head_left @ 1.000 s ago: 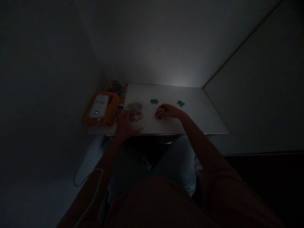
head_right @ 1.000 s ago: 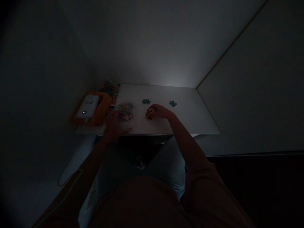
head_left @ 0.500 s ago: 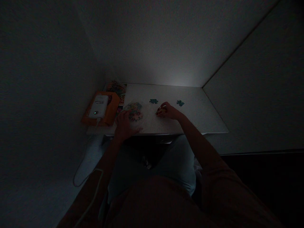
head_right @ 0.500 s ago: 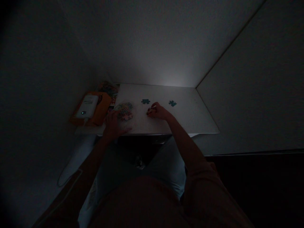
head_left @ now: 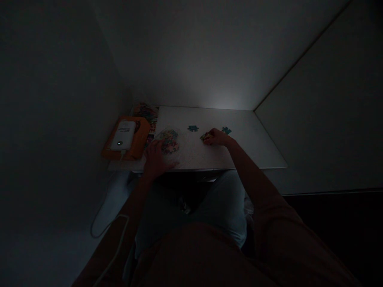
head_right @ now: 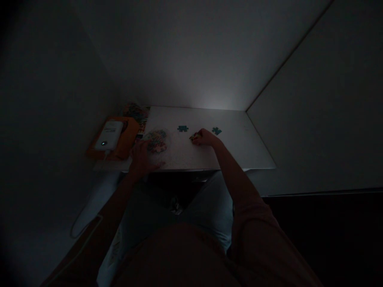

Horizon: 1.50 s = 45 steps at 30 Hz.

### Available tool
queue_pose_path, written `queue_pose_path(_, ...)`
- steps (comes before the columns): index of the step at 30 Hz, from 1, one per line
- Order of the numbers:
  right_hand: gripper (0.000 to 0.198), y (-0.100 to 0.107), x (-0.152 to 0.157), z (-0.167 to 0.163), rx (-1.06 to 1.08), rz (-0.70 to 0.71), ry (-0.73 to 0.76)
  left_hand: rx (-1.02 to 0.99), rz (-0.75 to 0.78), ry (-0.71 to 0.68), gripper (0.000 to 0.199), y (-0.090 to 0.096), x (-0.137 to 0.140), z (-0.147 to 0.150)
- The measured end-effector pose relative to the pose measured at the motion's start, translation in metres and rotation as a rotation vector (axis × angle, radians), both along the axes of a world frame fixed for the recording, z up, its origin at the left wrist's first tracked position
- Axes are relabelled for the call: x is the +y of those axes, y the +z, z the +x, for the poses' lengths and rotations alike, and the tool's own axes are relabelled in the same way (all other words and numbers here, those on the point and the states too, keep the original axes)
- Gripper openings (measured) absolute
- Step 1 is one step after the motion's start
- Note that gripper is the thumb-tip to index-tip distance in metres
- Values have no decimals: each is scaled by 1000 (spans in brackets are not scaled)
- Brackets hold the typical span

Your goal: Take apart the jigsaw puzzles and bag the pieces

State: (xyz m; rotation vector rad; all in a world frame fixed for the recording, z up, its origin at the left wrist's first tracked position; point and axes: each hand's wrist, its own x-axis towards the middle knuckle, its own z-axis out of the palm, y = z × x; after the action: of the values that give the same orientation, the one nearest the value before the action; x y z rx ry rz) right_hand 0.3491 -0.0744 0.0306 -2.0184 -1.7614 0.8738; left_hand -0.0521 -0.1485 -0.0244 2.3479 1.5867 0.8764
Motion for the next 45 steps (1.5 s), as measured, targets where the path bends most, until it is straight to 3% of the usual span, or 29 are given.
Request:
queue_pose_path(9,56,1,6,-14,-161,16,19,3,-20,24,133,3,-1,3)
queue_pose_path(14,53,-2,7,-19,75,-97,37,10,-4,18,132,1,0,2)
queue_pose_path(25,70,-8,10,-24,129,-17,70,24,19,11,131,-1,0,0)
queue_pose_path(28,63,-6,15,-26,247,-19,105,20,15,2,130,0,-1,1)
queue_pose_path(31,58,-5,30,-34,325,66,103,19,17,11,131,1,-1,2)
queue_pose_path(35,62,-4,59,-51,108,159,33,18,3,1,131,5,-3,1)
queue_pose_path(41,39,3,88,-65,-88,1,100,14,-42,-11,137,8,-5,0)
queue_pose_path(45,40,11,91,-65,-196,-72,172,12,-37,-10,144,5,-5,0)
